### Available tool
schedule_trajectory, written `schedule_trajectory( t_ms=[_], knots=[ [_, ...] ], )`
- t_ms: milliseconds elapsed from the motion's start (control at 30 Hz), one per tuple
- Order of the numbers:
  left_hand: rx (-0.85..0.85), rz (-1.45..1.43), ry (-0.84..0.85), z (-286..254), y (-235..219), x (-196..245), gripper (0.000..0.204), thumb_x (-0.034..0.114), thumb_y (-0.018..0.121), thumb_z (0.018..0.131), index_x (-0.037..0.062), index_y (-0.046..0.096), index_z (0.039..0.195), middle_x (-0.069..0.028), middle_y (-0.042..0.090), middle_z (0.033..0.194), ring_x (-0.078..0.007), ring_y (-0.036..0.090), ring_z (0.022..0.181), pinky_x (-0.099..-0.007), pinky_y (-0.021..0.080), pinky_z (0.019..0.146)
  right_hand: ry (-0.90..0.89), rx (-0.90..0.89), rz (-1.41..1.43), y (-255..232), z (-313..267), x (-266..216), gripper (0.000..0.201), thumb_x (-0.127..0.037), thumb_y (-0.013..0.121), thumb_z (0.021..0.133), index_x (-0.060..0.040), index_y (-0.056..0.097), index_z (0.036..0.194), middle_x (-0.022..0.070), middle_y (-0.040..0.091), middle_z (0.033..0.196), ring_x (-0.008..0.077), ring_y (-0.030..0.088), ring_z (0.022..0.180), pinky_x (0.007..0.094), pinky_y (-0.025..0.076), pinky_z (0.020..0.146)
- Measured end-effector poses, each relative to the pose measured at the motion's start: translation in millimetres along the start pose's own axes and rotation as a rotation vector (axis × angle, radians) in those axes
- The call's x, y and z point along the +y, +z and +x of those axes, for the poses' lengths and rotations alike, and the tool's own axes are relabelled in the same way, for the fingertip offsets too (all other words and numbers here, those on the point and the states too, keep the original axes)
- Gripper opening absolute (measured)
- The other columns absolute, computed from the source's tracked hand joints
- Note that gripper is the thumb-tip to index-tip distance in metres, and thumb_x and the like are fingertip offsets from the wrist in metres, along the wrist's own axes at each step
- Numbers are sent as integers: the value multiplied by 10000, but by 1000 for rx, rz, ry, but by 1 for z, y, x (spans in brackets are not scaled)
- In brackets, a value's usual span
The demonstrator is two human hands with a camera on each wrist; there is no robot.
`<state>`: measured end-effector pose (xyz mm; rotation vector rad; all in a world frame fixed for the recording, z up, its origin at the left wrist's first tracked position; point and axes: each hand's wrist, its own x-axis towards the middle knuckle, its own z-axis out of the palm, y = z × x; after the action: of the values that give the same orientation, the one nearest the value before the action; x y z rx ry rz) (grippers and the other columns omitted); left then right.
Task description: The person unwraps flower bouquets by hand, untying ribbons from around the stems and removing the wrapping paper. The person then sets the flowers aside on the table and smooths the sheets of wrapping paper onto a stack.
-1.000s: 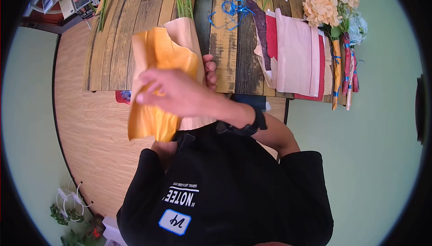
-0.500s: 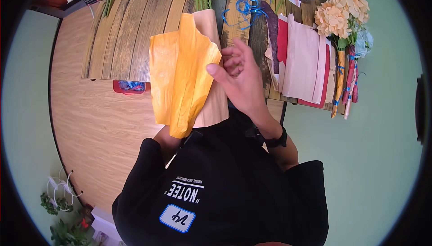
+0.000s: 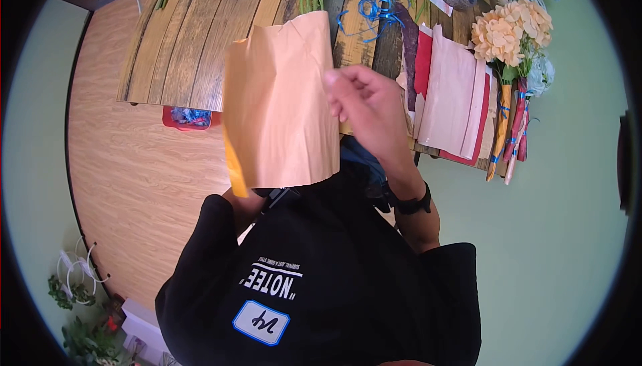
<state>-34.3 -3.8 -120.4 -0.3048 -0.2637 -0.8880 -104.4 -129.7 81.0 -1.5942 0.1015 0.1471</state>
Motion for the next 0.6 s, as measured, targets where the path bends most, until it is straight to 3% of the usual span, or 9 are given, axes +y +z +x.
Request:
schedule_trajectory(
  t_ms=[33,67,100,167,200,267,367,600],
  knots=[
    [16,24,-27,-1,3,-2,592,468,384,1042,60,438,1467,-166,533,1308,-374,555,1162,-539,467,1014,10,2,-88,8,-2,-7,242,-222,695,969,19,693,993,18,677,765,47,597,698,211,479,662],
    [29,48,-56,0,6,-4,590,465,384,1042,59,439,1467,-167,533,1307,-374,555,1162,-539,467,1013,-58,-49,-400,18,-5,-14,314,-270,770,905,-2,667,1035,32,657,811,119,612,681,282,503,648],
    [42,72,-88,2,9,-7,589,463,384,1042,59,441,1466,-167,533,1307,-375,555,1161,-539,467,1012,-56,-48,-402,32,-10,-13,314,-270,770,905,-2,667,1035,32,657,811,119,612,681,282,503,648],
    [71,126,-155,5,17,-12,586,459,385,1042,58,443,1465,-168,534,1307,-375,556,1160,-538,466,1010,-480,-248,-978,54,-18,-10,456,-296,841,783,-30,629,1087,77,610,981,209,617,842,354,503,732],
    [74,127,-153,7,12,-10,586,459,385,1042,58,443,1465,-168,534,1307,-375,556,1160,-538,466,1010,-480,-251,-975,55,-19,-7,456,-296,841,783,-30,629,1087,77,610,981,209,617,842,354,503,732],
    [-67,159,-78,9,-3,-12,609,474,371,1041,38,438,1461,-181,533,1283,-393,552,1128,-553,476,990,-711,-474,-1002,58,-22,2,521,-339,856,674,-12,639,1017,105,540,1001,274,573,954,392,464,784],
    [-30,139,-42,6,-9,-16,620,484,365,1040,37,435,1464,-187,529,1285,-395,551,1136,-552,475,990,-730,-565,-1102,53,-26,-2,446,-262,835,676,-27,646,1004,99,542,1044,247,529,1034,360,428,810],
    [62,108,-36,2,-12,-15,597,480,369,1037,39,467,1426,-185,558,1260,-395,557,1126,-552,468,1002,-761,-762,-1254,59,-39,3,371,-174,784,687,-38,645,1003,60,568,1006,211,546,1005,324,436,753]
  ],
)
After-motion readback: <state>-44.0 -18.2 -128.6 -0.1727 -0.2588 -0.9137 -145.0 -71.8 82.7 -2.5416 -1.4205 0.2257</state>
